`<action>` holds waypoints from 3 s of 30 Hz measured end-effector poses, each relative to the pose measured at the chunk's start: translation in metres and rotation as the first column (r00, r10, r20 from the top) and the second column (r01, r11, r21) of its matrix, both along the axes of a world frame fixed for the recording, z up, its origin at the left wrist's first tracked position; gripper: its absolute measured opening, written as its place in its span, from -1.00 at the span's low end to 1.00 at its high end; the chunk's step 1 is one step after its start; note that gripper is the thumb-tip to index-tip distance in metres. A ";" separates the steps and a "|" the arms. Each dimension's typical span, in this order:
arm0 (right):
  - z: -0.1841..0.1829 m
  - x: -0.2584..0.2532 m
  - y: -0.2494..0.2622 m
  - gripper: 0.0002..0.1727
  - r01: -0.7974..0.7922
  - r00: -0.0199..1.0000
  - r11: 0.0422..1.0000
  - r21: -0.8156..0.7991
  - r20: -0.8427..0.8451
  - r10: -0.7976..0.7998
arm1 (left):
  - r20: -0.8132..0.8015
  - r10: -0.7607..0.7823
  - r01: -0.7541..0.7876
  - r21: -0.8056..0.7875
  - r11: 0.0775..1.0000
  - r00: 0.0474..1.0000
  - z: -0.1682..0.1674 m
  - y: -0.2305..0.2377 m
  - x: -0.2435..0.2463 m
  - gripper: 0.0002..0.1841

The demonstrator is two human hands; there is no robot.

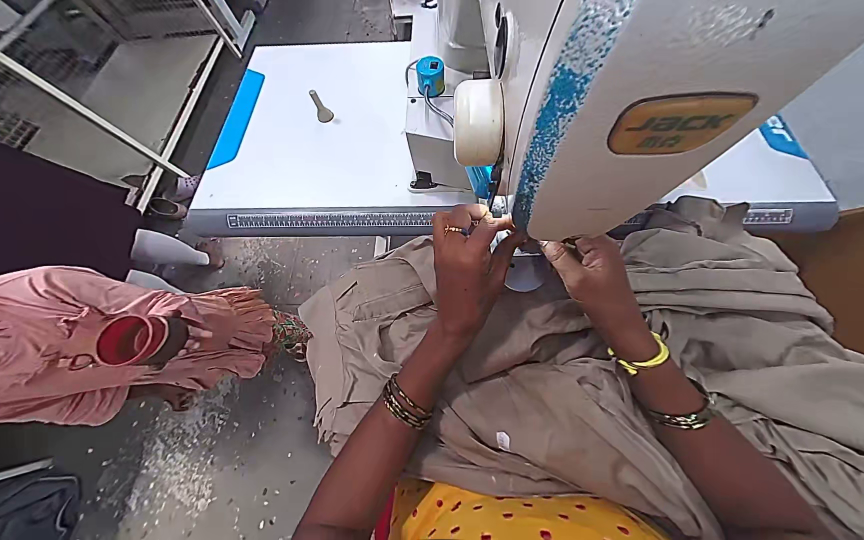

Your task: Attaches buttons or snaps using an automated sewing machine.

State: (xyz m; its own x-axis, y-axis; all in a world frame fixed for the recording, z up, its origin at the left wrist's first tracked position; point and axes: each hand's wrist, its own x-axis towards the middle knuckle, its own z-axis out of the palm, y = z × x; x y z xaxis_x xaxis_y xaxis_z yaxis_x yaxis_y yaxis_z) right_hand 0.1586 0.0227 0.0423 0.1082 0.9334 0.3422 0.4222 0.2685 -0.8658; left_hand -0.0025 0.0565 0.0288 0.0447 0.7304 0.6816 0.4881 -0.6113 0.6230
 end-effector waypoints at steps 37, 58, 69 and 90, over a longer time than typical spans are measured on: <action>-0.002 0.001 0.001 -0.71 0.006 1.000 0.999 -0.041 0.005 -0.006 | 0.166 -0.002 0.016 -0.082 0.997 0.986 0.001 0.005 0.011 -0.88; -0.001 -0.001 -0.004 -0.81 0.026 0.985 0.998 -0.061 -0.171 -0.036 | 0.632 -0.070 0.437 -0.448 0.780 0.772 -0.022 0.006 -0.011 -0.82; 0.004 0.009 -0.004 -0.80 0.021 0.969 0.999 0.042 -0.249 -0.010 | 0.635 -0.268 0.479 -0.185 0.858 0.724 -0.018 0.006 0.001 -0.88; 0.080 0.022 0.000 -0.71 0.035 0.978 0.860 0.509 -0.194 0.075 | -0.676 0.080 -0.113 -0.005 0.994 0.732 -0.037 0.013 -0.111 -0.89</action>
State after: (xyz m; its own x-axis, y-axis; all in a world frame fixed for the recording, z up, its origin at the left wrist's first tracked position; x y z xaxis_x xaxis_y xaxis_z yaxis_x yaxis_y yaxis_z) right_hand 0.1804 0.0222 0.1227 0.2090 0.6383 0.7408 0.2445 0.6994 -0.6716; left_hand -0.1133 0.0698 -0.0082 0.4078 0.7837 0.4685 0.8448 -0.5185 0.1320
